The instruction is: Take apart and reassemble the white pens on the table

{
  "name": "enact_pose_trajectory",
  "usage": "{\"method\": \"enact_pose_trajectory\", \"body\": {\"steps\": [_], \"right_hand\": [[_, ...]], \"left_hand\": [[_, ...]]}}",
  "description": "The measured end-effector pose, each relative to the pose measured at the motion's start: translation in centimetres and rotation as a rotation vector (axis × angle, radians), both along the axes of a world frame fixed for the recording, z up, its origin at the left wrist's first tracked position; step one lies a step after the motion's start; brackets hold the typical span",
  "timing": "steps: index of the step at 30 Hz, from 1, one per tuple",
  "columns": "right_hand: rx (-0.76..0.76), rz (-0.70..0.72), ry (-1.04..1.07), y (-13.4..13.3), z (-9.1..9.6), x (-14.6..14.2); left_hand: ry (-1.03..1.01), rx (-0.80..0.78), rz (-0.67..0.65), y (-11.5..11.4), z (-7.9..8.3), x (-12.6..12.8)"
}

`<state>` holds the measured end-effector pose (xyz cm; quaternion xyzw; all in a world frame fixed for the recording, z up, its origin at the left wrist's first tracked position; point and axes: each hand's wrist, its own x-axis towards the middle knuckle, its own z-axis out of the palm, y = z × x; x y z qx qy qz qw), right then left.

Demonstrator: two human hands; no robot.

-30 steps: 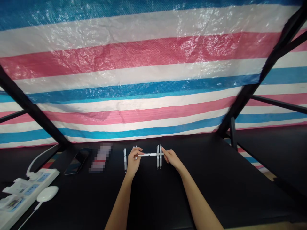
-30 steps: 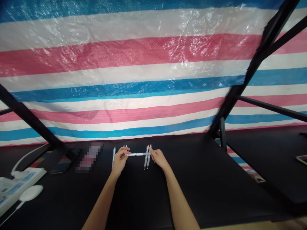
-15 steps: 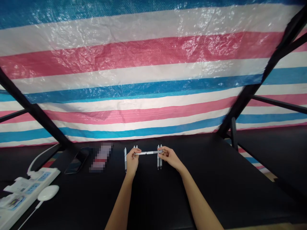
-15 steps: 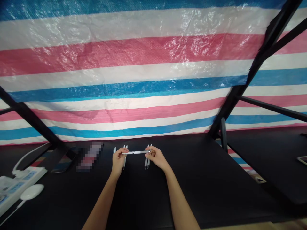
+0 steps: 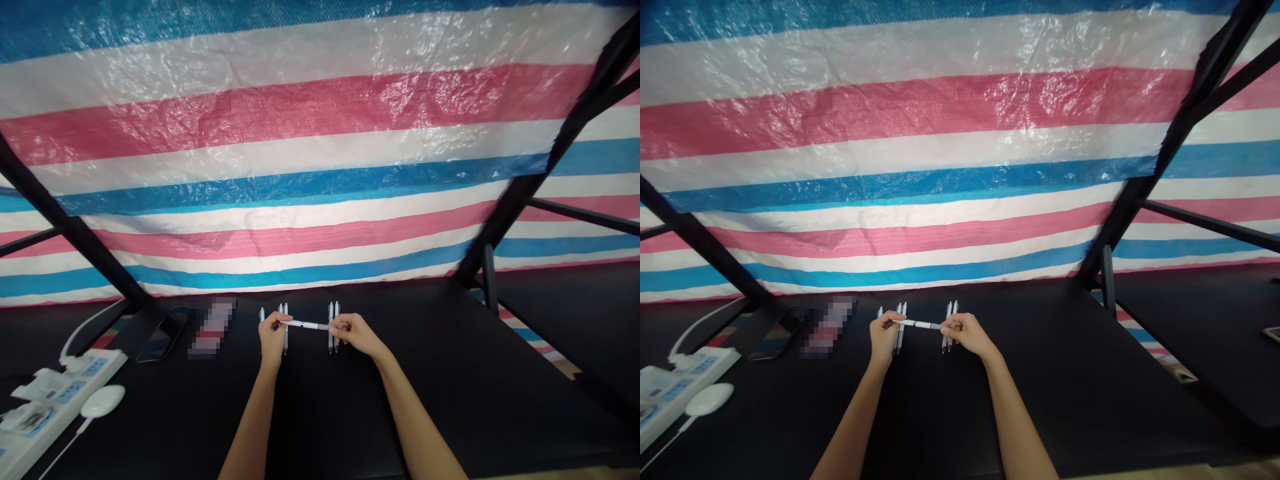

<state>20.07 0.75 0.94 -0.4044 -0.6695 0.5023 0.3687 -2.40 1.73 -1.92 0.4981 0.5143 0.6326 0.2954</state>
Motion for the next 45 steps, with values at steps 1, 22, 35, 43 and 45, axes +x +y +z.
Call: {"method": "enact_pose_trajectory", "body": {"steps": [1, 22, 35, 43, 45], "right_hand": [[-0.002, 0.005, -0.007, 0.0, 0.0, 0.0], [-0.145, 0.289, -0.097, -1.1, 0.8, -1.5], [0.071, -0.330, 0.046, 1.3, -1.3, 0.0], [0.104, -0.441, -0.047, 1.6, -3.2, 0.0], [0.106, -0.439, -0.064, 1.5, -3.3, 0.0]], "left_hand": [[-0.008, -0.012, 0.001, 0.0, 0.0, 0.1], [-0.440, -0.262, -0.416, -2.1, 3.2, 3.8], [-0.402, -0.314, -0.566, -1.8, 2.4, 3.9], [-0.399, -0.358, -0.604, -2.3, 2.6, 4.6], [-0.418, -0.364, -0.610, -2.3, 2.5, 4.7]]}}
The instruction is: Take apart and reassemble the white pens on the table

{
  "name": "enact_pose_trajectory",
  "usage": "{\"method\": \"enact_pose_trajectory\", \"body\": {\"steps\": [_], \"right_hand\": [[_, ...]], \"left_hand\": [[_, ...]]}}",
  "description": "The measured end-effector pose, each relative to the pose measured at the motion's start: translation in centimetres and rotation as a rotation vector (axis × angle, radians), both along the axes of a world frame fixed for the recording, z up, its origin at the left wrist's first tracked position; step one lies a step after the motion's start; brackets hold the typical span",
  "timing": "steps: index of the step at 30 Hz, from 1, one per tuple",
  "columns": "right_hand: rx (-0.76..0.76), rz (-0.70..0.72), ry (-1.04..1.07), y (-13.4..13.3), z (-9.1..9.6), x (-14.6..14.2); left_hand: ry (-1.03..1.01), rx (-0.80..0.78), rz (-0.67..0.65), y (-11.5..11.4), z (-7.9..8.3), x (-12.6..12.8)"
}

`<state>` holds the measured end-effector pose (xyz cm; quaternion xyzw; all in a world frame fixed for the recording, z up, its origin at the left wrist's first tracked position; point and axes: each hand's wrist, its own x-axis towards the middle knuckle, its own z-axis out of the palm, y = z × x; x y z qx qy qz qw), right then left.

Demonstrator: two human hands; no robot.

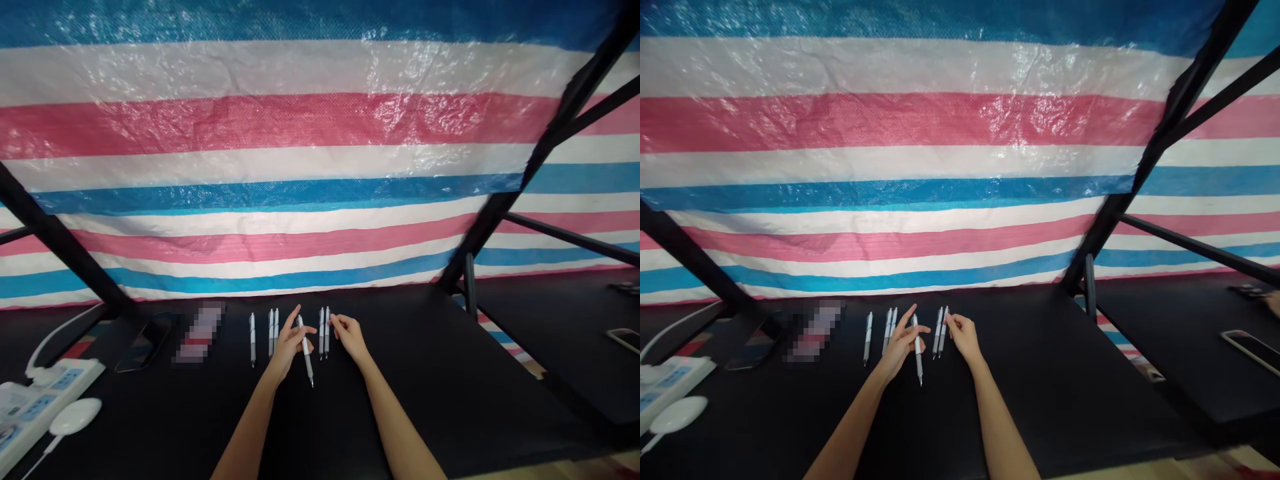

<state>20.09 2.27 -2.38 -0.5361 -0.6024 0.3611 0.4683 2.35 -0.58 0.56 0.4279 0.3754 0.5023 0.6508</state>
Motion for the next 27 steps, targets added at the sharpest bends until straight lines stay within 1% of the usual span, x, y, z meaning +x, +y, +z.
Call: {"method": "enact_pose_trajectory", "body": {"steps": [14, 19, 27], "right_hand": [[-0.034, -0.040, 0.012, -0.2, 0.2, 0.4], [-0.029, -0.041, 0.001, -0.2, 0.1, 0.4], [0.000, -0.047, -0.013, -0.3, 0.1, 0.3]], "left_hand": [[-0.089, -0.032, 0.136, 0.8, -1.1, -0.2], [-0.093, -0.040, 0.138, 1.0, -1.2, -0.2], [-0.060, -0.040, 0.093, 0.9, -1.1, -0.1]]}}
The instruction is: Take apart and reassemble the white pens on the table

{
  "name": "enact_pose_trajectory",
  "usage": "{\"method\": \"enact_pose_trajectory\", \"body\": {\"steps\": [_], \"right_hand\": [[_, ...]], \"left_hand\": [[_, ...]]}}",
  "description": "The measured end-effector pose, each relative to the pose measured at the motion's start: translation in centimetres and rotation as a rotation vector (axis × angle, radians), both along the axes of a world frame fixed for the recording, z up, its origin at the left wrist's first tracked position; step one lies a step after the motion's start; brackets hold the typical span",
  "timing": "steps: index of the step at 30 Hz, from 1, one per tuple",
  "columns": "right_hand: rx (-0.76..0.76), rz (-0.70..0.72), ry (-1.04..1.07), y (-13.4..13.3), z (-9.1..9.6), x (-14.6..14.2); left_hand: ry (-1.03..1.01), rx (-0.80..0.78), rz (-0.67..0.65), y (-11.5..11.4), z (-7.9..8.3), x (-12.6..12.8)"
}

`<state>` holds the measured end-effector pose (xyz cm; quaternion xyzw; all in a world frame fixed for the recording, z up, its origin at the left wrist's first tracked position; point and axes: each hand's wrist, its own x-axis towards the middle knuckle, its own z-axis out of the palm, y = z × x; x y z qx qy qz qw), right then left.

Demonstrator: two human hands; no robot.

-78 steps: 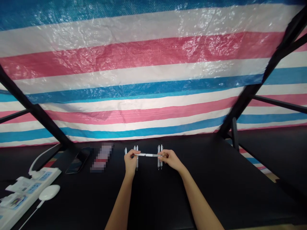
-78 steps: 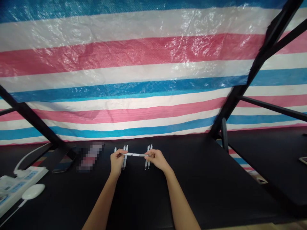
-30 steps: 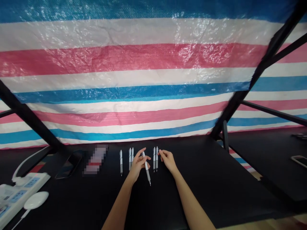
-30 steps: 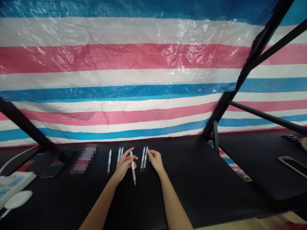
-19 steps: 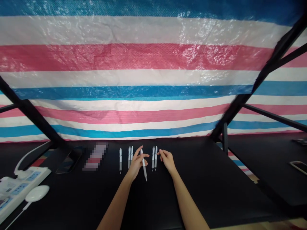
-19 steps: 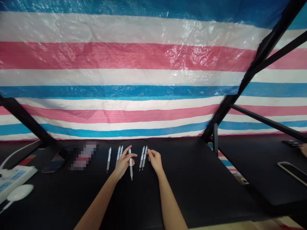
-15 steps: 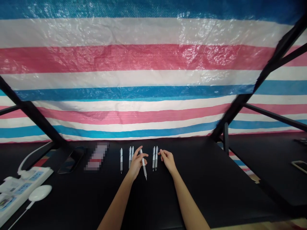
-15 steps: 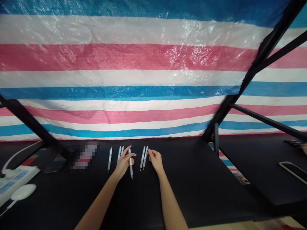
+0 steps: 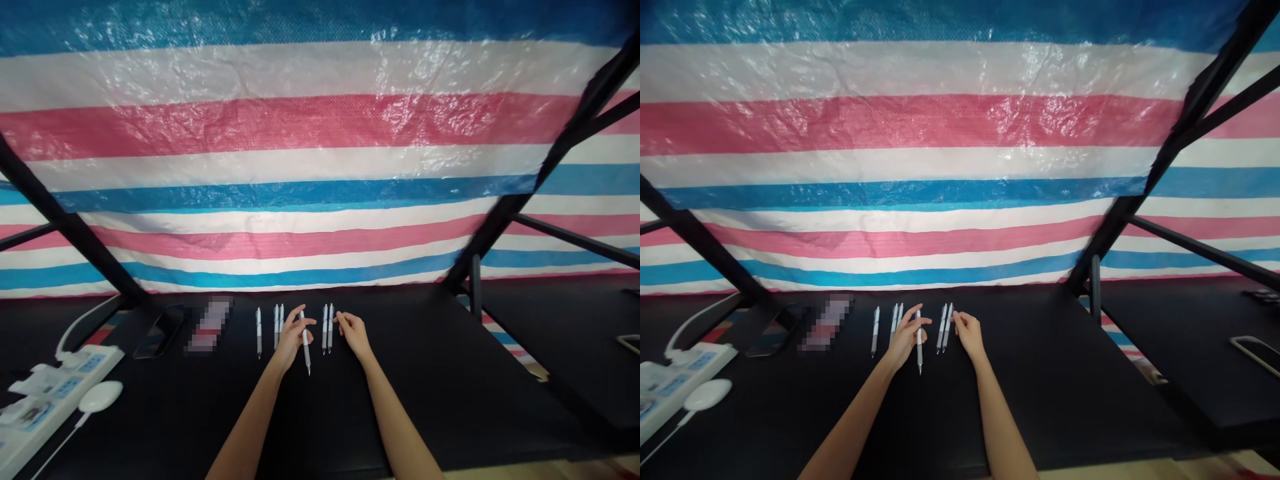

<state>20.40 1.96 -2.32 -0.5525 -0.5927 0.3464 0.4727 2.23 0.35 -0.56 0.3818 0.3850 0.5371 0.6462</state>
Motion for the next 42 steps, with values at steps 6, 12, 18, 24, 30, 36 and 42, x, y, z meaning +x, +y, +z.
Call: {"method": "enact_pose_trajectory", "body": {"steps": [6, 12, 18, 24, 30, 36, 42], "right_hand": [[0.026, -0.008, -0.021, 0.2, -0.2, 0.0], [0.029, -0.017, -0.026, 0.3, -0.4, 0.0], [0.021, -0.012, -0.023, 0.3, -0.3, 0.0], [0.014, -0.014, -0.021, 0.3, -0.1, 0.0], [0.004, -0.014, -0.006, 0.2, 0.0, 0.0], [0.010, -0.018, -0.010, 0.2, -0.1, 0.0], [0.004, -0.012, -0.012, 0.2, 0.0, 0.0]], "left_hand": [[-0.034, -0.011, -0.007, 1.0, 0.3, 0.0], [-0.074, 0.010, 0.050, 2.1, -0.2, 0.4], [-0.046, 0.040, 0.027, 2.3, -0.8, 0.5], [-0.036, 0.040, 0.006, 2.4, -1.2, 0.2], [-0.039, 0.052, 0.044, 2.2, -1.4, 0.2], [-0.050, 0.051, 0.072, 2.1, -1.3, 0.2], [-0.057, 0.050, 0.063, 2.4, -1.9, -0.1]]}}
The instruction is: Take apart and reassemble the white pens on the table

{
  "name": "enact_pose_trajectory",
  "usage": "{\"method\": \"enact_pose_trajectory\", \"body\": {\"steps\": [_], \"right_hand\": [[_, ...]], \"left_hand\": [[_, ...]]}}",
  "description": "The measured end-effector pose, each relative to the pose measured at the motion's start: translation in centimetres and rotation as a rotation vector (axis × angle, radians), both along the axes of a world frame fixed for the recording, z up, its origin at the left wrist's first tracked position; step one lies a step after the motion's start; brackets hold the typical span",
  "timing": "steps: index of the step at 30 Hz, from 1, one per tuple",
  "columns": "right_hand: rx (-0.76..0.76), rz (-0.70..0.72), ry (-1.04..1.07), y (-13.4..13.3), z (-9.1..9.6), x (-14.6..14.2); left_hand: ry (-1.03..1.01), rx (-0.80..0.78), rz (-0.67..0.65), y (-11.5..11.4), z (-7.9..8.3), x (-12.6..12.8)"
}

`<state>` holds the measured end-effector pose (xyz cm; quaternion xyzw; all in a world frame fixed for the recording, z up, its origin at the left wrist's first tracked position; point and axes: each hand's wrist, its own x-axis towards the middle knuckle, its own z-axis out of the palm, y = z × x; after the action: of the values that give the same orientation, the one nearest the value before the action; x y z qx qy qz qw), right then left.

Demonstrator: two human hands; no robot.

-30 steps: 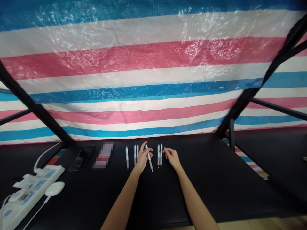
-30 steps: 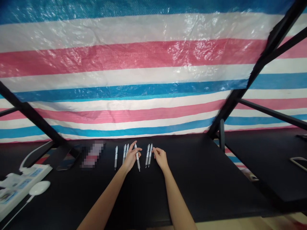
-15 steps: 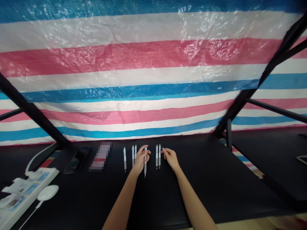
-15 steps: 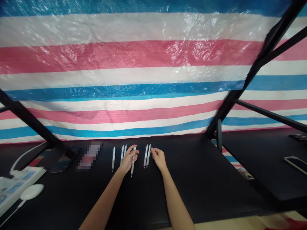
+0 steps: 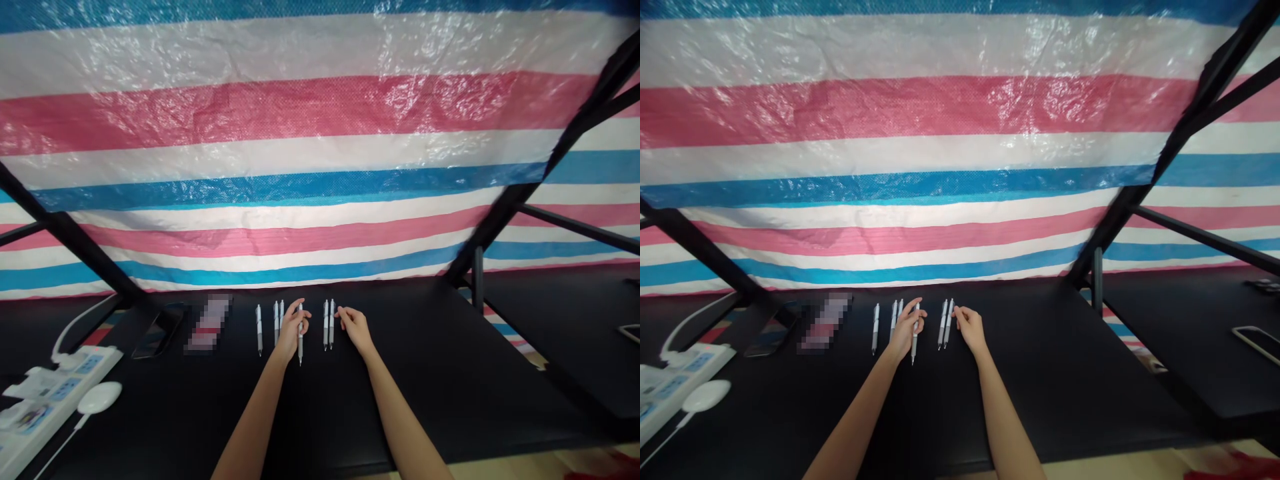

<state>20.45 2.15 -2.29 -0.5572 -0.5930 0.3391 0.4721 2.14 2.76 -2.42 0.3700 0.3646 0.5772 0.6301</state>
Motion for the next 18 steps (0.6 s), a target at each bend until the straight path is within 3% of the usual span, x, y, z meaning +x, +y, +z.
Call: {"method": "enact_pose_trajectory", "body": {"steps": [18], "right_hand": [[0.003, -0.004, 0.009, 0.0, -0.1, 0.0]], "left_hand": [[0.049, -0.015, -0.019, -0.8, 0.9, 0.4]]}}
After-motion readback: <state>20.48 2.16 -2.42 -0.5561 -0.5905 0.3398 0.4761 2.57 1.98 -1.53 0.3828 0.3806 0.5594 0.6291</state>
